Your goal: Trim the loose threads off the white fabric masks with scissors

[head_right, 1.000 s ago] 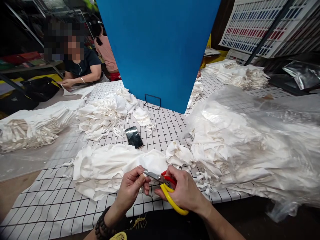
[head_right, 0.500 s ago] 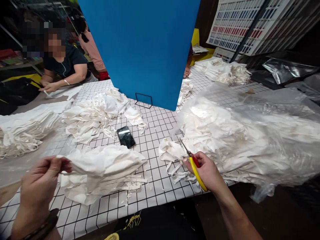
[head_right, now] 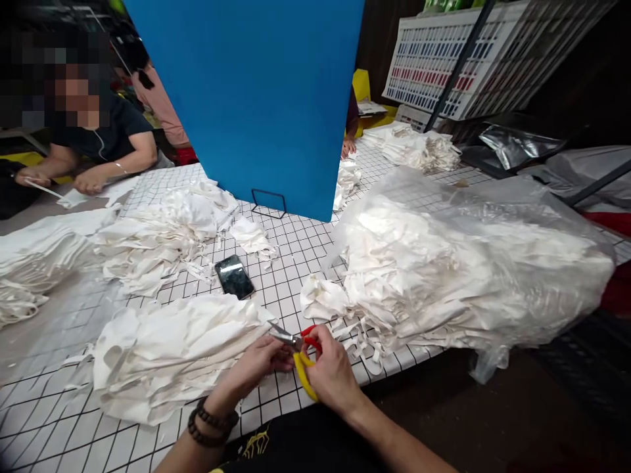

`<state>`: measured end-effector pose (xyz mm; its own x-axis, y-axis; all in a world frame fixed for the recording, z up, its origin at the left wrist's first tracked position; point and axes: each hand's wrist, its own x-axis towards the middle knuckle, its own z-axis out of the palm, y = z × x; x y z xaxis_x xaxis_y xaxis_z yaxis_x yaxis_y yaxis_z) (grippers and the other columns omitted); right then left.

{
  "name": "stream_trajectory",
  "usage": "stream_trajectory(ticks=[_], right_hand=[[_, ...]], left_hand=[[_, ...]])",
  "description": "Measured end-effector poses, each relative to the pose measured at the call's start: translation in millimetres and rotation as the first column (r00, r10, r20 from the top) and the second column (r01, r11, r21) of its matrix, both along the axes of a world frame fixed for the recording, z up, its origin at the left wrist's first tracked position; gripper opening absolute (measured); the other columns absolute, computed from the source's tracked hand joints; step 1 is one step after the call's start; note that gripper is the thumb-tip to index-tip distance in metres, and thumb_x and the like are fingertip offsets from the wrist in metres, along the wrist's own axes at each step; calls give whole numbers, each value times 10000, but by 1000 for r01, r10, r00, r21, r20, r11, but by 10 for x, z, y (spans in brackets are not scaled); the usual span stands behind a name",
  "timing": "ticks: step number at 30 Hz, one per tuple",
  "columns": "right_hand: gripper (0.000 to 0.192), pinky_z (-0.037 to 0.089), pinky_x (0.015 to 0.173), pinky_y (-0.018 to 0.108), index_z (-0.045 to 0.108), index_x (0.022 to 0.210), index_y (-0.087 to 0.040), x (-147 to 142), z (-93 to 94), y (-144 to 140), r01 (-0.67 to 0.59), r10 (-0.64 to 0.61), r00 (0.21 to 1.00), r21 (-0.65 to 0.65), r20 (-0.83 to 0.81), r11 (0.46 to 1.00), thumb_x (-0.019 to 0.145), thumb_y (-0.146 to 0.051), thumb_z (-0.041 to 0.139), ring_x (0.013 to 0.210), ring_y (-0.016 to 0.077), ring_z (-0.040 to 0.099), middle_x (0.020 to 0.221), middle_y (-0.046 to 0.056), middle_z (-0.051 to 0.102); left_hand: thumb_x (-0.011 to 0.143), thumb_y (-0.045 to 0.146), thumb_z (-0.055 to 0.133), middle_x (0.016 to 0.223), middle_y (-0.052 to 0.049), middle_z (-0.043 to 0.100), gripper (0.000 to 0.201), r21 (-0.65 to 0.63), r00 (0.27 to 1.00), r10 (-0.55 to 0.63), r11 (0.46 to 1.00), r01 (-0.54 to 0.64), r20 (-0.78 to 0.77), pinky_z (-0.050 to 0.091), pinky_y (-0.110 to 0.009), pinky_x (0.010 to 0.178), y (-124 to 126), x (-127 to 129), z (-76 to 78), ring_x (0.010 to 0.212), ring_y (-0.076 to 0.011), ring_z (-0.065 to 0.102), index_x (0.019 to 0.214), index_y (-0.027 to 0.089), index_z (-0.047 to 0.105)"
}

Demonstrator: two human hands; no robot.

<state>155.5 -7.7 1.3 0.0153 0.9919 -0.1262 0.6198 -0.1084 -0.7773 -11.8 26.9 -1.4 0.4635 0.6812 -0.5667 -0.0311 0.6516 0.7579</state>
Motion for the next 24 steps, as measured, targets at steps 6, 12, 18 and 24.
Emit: stream_trajectory(ticks=[6,12,18,24], right_hand=[[226,346,512,211,510,836,-214,-39,288,-185,-199,208,908,63,-363,978,661,-87,576,568,100,430,680,-49,512],[287,242,425,198,467,806,-213,-185,236,-213,-374,297,781,-31,-550,927,608,-110,648,484,52,331,702,-59,506],[351,250,428,171,488,855,-215,-294,313,-203,-468,279,679,-107,-679,877,593,-109,695,496,41,331,712,-65,535],[375,255,440,173,490,859,-218,-326,355,-165,-444,250,696,-129,-673,887,578,-81,697,508,48,340,669,-85,492]], left_hand=[[811,570,610,677,-37,636,444,-63,990,-95,993,102,104,448,-242,574,-30,235,-22,587,-129,555,732,136,666],[786,559,655,857,-85,686,440,-117,965,-237,961,249,109,488,-264,592,280,341,-129,622,-138,594,885,132,684],[638,479,817,766,-26,666,415,-47,878,-474,878,477,59,476,-260,618,582,669,-111,625,-138,614,838,141,683],[660,580,747,699,-63,685,520,45,800,-599,799,600,-30,475,-311,604,566,733,-35,593,-180,616,882,112,695]])
